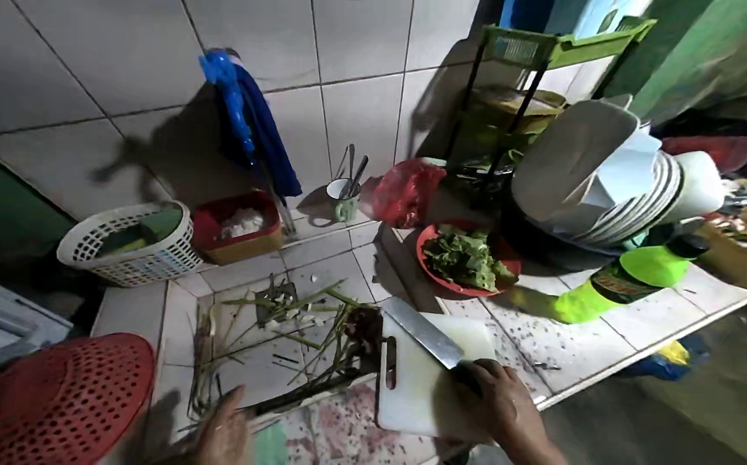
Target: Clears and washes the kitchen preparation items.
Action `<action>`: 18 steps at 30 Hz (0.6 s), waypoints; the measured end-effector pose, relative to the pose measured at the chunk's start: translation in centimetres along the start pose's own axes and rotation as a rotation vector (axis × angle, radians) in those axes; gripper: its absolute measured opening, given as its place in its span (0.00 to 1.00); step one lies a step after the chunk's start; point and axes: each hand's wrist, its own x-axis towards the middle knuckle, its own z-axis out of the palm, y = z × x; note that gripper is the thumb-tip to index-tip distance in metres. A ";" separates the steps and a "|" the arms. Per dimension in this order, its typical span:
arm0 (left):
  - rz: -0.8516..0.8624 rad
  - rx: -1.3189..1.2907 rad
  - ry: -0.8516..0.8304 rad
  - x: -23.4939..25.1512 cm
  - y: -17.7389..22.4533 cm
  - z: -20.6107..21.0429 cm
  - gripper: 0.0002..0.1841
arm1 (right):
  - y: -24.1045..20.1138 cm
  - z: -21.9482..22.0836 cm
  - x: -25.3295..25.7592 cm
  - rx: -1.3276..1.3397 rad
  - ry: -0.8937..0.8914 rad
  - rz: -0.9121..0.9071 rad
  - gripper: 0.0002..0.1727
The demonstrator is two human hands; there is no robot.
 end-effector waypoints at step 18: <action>-0.385 -0.511 -0.225 14.4 11.9 8.7 0.16 | -6.2 -1.5 7.0 0.246 -0.030 -0.070 0.21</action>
